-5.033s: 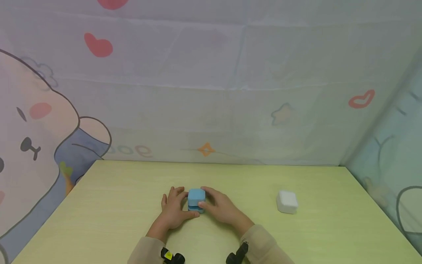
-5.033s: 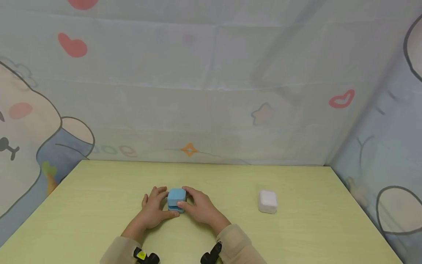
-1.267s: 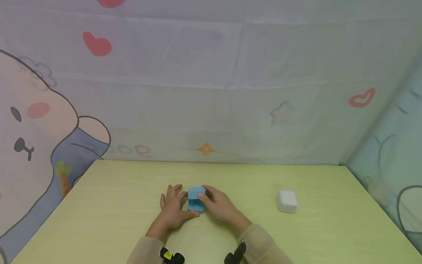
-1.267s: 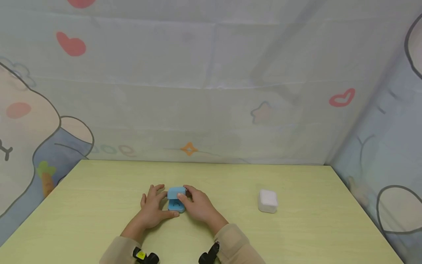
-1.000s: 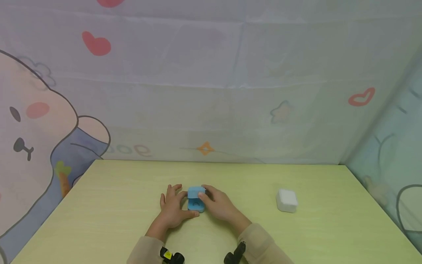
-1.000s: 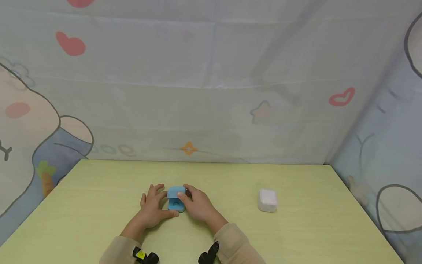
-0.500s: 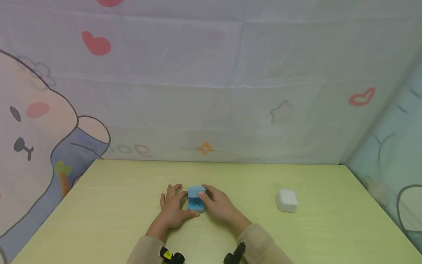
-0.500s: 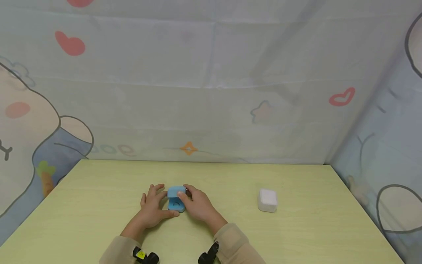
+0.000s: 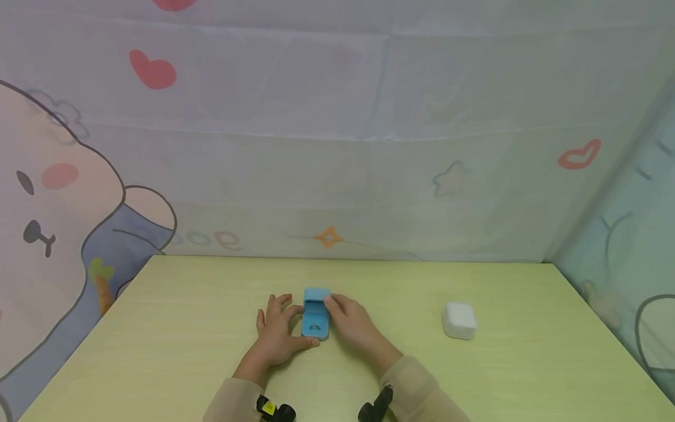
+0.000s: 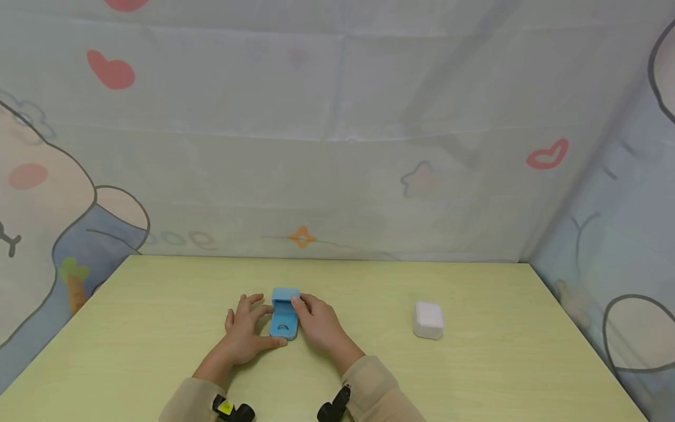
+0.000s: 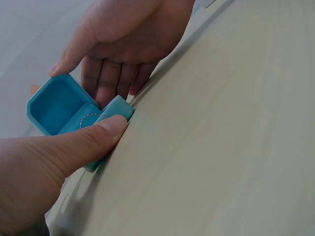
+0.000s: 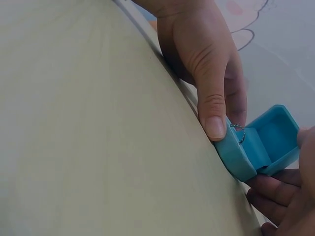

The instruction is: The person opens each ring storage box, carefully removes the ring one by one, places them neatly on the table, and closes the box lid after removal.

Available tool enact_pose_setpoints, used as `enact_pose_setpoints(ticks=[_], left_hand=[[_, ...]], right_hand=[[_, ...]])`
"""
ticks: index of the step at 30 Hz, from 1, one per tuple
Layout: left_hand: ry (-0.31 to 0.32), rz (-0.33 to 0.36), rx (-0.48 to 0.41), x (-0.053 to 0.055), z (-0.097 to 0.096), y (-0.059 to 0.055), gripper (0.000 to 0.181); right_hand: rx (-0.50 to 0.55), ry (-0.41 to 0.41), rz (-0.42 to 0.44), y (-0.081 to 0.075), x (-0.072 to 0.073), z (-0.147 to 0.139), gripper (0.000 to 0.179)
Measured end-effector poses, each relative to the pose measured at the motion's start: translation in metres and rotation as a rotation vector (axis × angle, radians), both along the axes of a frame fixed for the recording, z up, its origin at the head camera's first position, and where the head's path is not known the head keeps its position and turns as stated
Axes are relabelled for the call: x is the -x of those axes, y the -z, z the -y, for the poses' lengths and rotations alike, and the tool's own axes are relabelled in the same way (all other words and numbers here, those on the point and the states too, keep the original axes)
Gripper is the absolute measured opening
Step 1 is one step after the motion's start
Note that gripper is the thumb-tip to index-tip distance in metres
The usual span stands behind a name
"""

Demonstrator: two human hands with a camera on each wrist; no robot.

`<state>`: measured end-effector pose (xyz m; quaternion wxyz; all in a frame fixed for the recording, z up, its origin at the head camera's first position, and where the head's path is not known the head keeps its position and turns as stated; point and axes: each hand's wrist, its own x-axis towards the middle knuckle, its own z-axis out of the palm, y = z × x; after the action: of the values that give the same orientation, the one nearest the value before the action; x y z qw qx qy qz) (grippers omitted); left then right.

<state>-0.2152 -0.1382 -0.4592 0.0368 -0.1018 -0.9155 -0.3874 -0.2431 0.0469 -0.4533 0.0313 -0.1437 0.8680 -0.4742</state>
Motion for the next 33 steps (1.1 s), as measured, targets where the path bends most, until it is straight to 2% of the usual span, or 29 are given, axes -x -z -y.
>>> enact_pose_setpoints(ticks=[6,13,22,33], left_hand=[[-0.008,0.048,0.035,0.0034,-0.0001,0.0022,0.067],[-0.002,0.054,0.025,0.0004,-0.0018,-0.0015,0.066],[-0.005,0.05,0.025,0.0025,-0.0027,-0.0006,0.066],[-0.004,0.053,0.036,0.0022,-0.004,0.0001,0.069]], right_hand=[[0.034,0.033,0.042,-0.0006,-0.0007,0.0005,0.062],[0.074,0.086,0.012,-0.0006,-0.0012,-0.0004,0.055],[0.148,0.132,-0.04,0.0013,0.001,-0.0027,0.042],[0.2,0.116,-0.088,0.0007,0.0016,-0.0041,0.031]])
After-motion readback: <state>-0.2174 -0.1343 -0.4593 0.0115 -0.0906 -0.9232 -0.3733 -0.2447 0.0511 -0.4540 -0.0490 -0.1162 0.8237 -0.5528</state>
